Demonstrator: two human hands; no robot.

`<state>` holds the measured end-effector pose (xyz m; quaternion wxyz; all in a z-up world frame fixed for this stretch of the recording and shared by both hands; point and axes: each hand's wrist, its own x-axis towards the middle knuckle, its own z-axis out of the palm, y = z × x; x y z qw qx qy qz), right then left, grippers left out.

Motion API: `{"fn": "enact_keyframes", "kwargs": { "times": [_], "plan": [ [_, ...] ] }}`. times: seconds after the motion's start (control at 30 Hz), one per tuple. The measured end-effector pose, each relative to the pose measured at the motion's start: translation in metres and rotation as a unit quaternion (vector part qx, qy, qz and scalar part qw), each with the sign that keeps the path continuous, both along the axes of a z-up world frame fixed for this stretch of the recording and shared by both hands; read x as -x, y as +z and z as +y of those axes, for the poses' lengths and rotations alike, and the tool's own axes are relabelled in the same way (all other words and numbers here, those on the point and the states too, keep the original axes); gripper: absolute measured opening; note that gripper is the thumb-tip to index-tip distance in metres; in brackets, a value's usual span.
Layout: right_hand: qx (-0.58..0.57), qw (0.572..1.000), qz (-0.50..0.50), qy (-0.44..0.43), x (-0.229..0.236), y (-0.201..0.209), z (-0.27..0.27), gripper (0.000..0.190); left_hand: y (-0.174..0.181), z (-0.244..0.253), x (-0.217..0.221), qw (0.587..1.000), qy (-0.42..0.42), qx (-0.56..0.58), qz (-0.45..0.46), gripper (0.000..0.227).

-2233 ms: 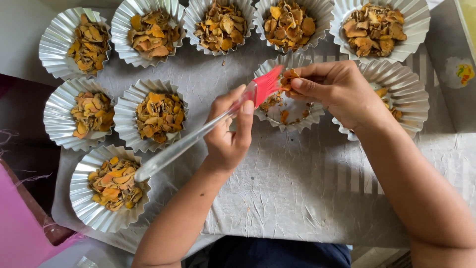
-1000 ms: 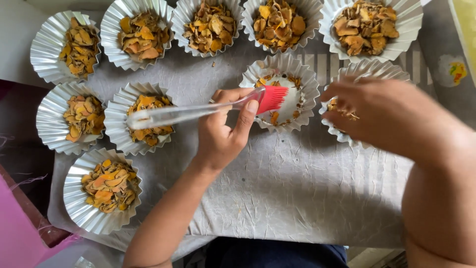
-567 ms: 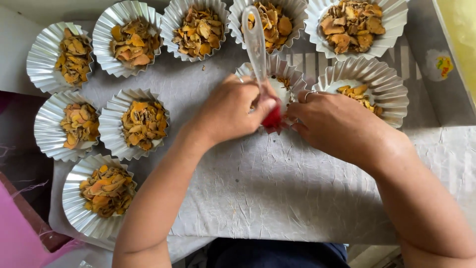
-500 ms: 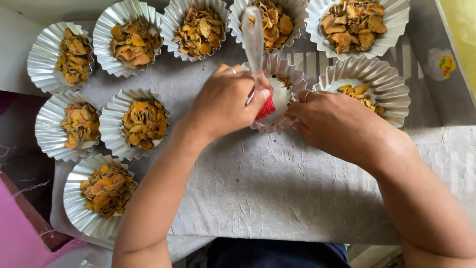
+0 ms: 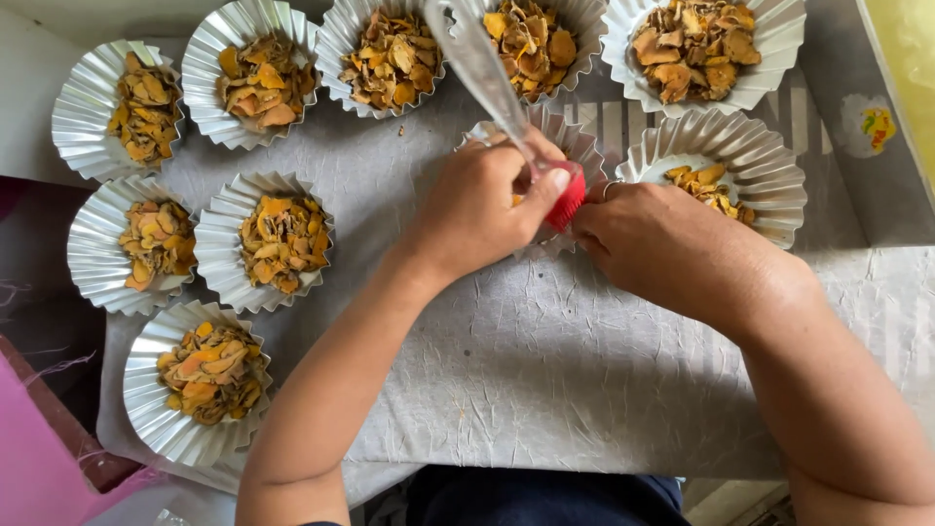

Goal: Filling foil cupcake liners with dried tea leaves and applying a liquid coating using a silicone brush.

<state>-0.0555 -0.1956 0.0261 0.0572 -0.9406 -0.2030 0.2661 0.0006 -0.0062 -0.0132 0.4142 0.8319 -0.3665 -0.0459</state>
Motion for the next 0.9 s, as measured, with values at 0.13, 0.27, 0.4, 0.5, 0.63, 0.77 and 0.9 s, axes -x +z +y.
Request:
{"fn": "enact_keyframes", "kwargs": {
  "times": [0.13,0.27,0.4,0.5,0.63,0.77,0.9],
  "plan": [
    [0.007,0.997,-0.046,0.062,0.002,-0.004,-0.003,0.035,-0.029,-0.009,-0.008,0.994,0.067,-0.041,-0.072,0.028],
    [-0.015,1.000,-0.007,0.011,0.001,0.001,0.000,0.036,-0.007,0.008,-0.009,0.990,0.100,-0.031,-0.096,0.023],
    [0.028,0.999,0.041,-0.018,-0.001,0.007,0.006,0.034,0.043,0.025,-0.005,0.985,0.038,-0.156,0.067,0.018],
    [0.016,0.998,0.044,-0.029,-0.001,0.009,0.007,0.034,0.050,0.029,-0.012,0.943,-0.034,-0.269,0.191,0.022],
    [0.054,0.998,-0.011,0.017,0.003,-0.002,0.006,0.036,0.021,0.032,-0.026,0.984,-0.049,-0.169,0.000,0.032],
    [0.053,0.998,-0.014,0.010,0.003,0.001,0.009,0.038,0.019,0.027,-0.027,0.986,-0.034,-0.113,-0.121,0.028],
    [0.040,0.999,0.006,-0.009,0.002,0.005,0.007,0.035,0.016,0.037,-0.021,0.994,-0.024,-0.064,-0.080,0.018]
  ]
}}
